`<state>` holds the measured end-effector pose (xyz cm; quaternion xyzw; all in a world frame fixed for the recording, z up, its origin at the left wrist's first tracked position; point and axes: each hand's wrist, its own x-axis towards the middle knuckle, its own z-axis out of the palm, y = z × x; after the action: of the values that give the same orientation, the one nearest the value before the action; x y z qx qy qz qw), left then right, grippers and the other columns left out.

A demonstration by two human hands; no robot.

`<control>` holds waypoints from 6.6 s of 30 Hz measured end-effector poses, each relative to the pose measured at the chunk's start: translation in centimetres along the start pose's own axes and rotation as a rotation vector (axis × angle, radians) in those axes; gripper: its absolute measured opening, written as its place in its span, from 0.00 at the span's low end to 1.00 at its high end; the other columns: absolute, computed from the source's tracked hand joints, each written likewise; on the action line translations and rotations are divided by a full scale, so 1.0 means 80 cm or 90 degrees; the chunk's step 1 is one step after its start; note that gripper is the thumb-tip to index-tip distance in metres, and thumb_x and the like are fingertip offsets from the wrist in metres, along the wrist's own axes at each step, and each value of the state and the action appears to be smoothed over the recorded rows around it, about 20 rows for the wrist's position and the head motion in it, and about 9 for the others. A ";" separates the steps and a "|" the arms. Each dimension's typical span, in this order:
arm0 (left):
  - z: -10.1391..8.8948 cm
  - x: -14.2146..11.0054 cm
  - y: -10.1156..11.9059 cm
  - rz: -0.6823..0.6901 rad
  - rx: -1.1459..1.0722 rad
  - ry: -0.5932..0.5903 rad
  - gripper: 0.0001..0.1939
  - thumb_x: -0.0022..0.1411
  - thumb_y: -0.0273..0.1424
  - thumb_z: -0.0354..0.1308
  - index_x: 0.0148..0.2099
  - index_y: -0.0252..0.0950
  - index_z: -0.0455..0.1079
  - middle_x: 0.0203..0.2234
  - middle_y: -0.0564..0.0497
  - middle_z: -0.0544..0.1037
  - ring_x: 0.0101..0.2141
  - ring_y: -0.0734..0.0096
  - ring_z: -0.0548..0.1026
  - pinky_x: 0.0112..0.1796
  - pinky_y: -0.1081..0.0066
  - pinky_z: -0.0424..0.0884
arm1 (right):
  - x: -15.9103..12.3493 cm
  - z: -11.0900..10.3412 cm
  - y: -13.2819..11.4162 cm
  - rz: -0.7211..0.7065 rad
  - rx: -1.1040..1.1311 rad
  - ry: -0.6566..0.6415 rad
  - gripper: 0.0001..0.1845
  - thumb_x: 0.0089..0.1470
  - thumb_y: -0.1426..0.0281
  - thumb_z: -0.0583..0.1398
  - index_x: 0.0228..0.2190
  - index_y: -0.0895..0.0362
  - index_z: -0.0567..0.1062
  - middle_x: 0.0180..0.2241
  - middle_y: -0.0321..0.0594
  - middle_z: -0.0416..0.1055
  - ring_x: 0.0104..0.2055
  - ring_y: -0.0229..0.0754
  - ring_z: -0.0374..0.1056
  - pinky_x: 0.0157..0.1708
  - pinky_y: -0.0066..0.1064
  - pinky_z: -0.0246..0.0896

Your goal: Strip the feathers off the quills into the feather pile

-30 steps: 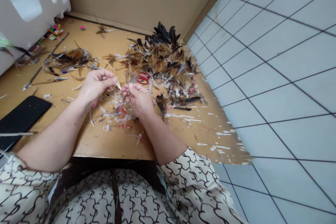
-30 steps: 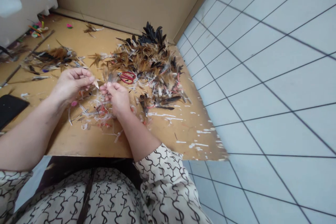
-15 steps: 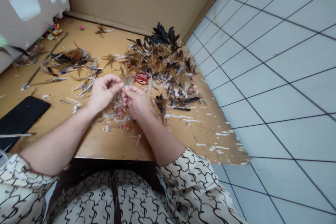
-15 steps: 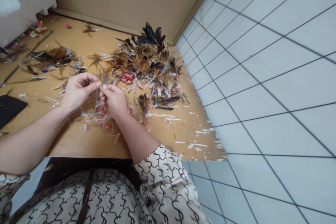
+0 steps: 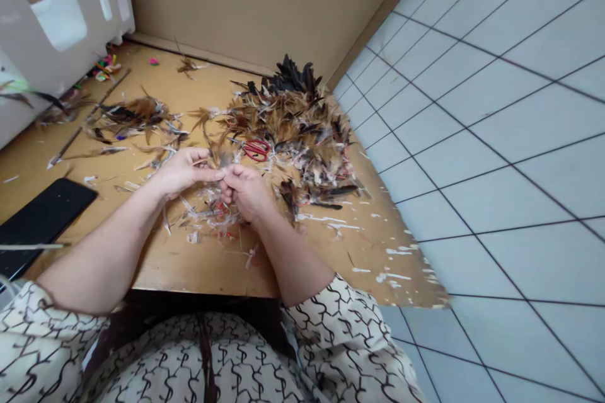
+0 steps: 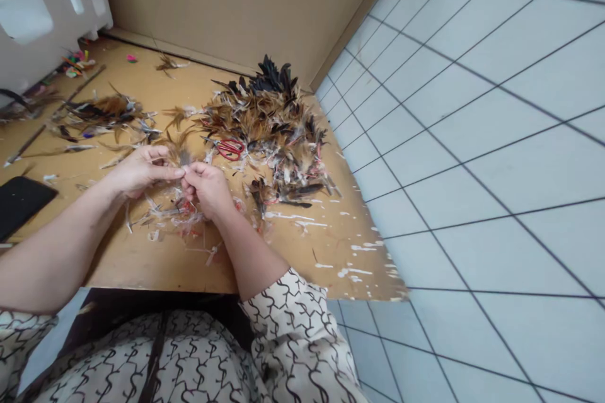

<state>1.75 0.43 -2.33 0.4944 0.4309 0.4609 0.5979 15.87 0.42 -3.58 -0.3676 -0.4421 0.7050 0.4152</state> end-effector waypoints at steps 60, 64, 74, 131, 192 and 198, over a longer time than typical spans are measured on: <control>-0.002 0.001 -0.012 0.425 0.761 0.005 0.14 0.62 0.27 0.46 0.34 0.35 0.74 0.26 0.47 0.75 0.29 0.68 0.73 0.33 0.70 0.67 | 0.003 -0.026 -0.017 -0.252 -0.716 0.045 0.09 0.50 0.69 0.54 0.23 0.56 0.71 0.17 0.32 0.61 0.21 0.35 0.54 0.26 0.27 0.48; -0.003 0.000 -0.005 0.397 0.766 -0.008 0.14 0.62 0.29 0.46 0.32 0.34 0.73 0.26 0.46 0.75 0.30 0.67 0.72 0.33 0.68 0.66 | 0.001 -0.025 -0.018 -0.283 -0.726 0.044 0.10 0.51 0.68 0.53 0.23 0.57 0.72 0.18 0.33 0.62 0.22 0.35 0.55 0.26 0.27 0.49; -0.012 0.004 -0.004 0.288 0.696 0.036 0.10 0.55 0.27 0.49 0.27 0.36 0.71 0.23 0.47 0.74 0.26 0.67 0.70 0.29 0.71 0.60 | 0.001 -0.014 -0.011 -0.254 -0.613 0.083 0.08 0.51 0.66 0.55 0.27 0.56 0.71 0.21 0.34 0.66 0.24 0.35 0.58 0.27 0.27 0.52; -0.027 0.008 0.028 0.048 -0.240 0.275 0.11 0.52 0.17 0.53 0.21 0.30 0.67 0.12 0.55 0.68 0.11 0.86 0.57 0.13 0.83 0.51 | 0.021 0.008 0.002 -0.237 -0.715 0.017 0.06 0.52 0.74 0.51 0.28 0.57 0.68 0.24 0.36 0.66 0.28 0.37 0.61 0.33 0.30 0.58; 0.003 -0.002 0.014 0.047 0.098 0.067 0.07 0.47 0.26 0.61 0.20 0.33 0.68 0.09 0.58 0.63 0.13 0.83 0.56 0.17 0.78 0.51 | -0.009 -0.032 -0.036 -0.043 -0.473 -0.066 0.05 0.42 0.69 0.57 0.23 0.58 0.66 0.17 0.29 0.62 0.20 0.30 0.54 0.23 0.24 0.50; 0.000 0.002 0.009 0.036 -0.006 0.138 0.06 0.47 0.26 0.62 0.21 0.33 0.69 0.11 0.57 0.66 0.13 0.83 0.59 0.16 0.80 0.54 | -0.006 -0.038 -0.035 -0.048 -0.468 -0.051 0.06 0.41 0.68 0.59 0.22 0.58 0.66 0.15 0.27 0.57 0.18 0.29 0.50 0.21 0.24 0.47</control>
<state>1.70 0.64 -1.61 0.4508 0.4769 0.5306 0.5365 19.47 1.65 -1.95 -0.4475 -0.6950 0.4974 0.2635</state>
